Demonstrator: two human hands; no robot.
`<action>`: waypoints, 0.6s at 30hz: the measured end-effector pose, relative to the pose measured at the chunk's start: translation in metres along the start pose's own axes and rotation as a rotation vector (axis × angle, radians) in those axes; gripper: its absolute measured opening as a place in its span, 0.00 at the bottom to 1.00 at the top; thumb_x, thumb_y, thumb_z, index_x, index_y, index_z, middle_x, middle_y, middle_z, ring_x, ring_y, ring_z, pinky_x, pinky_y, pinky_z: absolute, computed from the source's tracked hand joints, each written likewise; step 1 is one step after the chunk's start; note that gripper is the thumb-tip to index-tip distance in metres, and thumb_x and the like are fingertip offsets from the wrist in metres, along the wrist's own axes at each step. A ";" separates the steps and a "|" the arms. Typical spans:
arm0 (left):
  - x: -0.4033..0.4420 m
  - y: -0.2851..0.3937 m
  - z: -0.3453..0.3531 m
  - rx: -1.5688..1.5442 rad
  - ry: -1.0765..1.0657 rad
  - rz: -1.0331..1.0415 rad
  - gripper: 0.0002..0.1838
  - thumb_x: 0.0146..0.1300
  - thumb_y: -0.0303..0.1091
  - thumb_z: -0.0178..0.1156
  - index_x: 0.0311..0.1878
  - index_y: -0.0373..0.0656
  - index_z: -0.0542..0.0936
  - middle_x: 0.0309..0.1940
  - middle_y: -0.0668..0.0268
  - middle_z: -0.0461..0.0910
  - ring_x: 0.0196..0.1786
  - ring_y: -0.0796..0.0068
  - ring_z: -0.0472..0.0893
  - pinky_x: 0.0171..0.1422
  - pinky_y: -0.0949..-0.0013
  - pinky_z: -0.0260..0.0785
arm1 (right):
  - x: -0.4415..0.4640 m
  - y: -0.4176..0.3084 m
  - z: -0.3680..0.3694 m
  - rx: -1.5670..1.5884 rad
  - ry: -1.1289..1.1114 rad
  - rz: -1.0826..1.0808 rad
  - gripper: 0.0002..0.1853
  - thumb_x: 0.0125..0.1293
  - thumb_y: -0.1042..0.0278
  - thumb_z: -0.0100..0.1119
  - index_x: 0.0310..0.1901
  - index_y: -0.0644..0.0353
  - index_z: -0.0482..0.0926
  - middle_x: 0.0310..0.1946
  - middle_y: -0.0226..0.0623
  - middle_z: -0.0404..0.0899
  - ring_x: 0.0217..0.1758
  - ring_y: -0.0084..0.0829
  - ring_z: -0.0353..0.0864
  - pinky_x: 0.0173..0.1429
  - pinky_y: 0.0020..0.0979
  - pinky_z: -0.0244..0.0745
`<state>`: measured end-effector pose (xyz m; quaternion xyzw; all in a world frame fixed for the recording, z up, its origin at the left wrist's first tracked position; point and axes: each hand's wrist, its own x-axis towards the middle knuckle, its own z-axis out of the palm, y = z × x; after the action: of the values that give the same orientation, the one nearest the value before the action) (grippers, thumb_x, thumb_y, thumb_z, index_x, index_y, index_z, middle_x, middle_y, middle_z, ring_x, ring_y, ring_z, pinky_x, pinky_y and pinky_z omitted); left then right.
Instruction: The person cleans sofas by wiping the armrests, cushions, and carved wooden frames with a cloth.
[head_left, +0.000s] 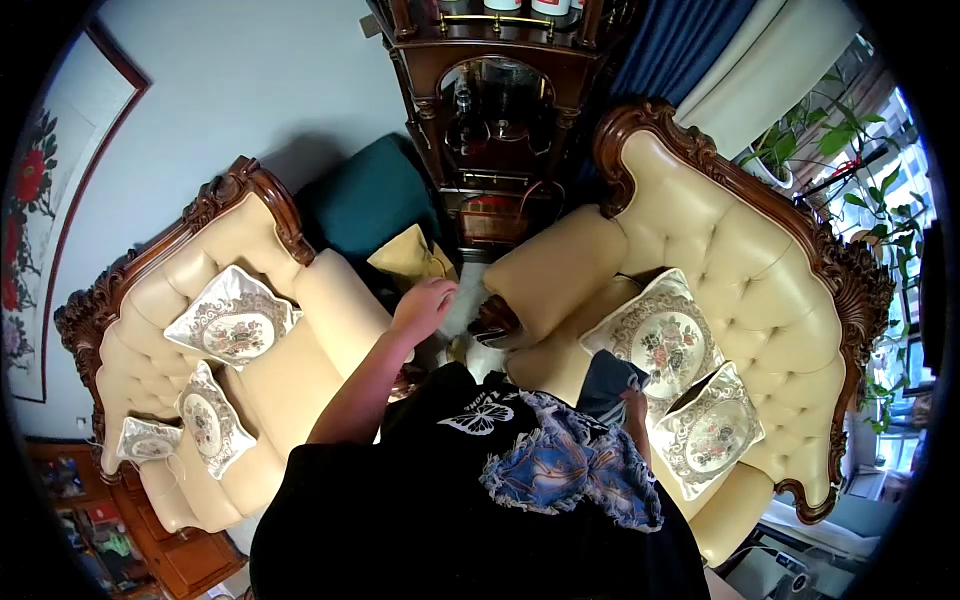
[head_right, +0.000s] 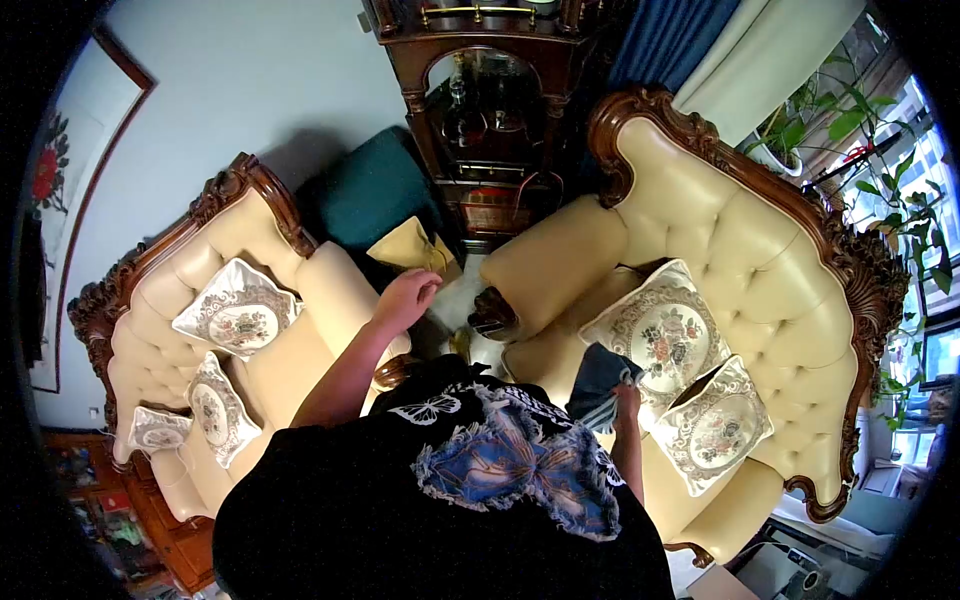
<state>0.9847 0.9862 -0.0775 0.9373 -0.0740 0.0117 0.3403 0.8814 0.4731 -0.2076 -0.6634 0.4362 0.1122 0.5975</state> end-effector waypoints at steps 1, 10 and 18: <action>0.003 0.002 -0.002 0.006 0.002 0.003 0.09 0.67 0.31 0.57 0.46 0.40 0.81 0.41 0.57 0.82 0.44 0.53 0.82 0.49 0.59 0.75 | -0.002 0.002 -0.003 -0.086 0.022 -0.021 0.10 0.48 0.68 0.59 0.33 0.60 0.75 0.26 0.32 0.70 0.28 0.32 0.70 0.35 0.38 0.66; 0.046 0.004 -0.045 -0.051 0.086 0.157 0.08 0.67 0.30 0.57 0.46 0.43 0.81 0.39 0.59 0.81 0.42 0.54 0.82 0.45 0.59 0.75 | 0.027 0.051 0.001 -0.038 0.043 -0.191 0.04 0.47 0.70 0.59 0.23 0.56 0.74 0.20 0.30 0.68 0.23 0.30 0.68 0.28 0.37 0.62; 0.173 0.032 -0.123 -0.205 0.263 0.287 0.08 0.69 0.28 0.59 0.48 0.42 0.84 0.42 0.59 0.85 0.41 0.62 0.84 0.47 0.64 0.76 | 0.075 0.033 0.012 -0.655 0.184 -0.670 0.08 0.54 0.66 0.57 0.22 0.58 0.78 0.18 0.34 0.72 0.22 0.34 0.72 0.29 0.40 0.66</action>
<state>1.1545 1.0182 0.0493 0.8680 -0.1625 0.1748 0.4353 0.9068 0.4536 -0.2840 -0.9281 0.1910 -0.0140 0.3193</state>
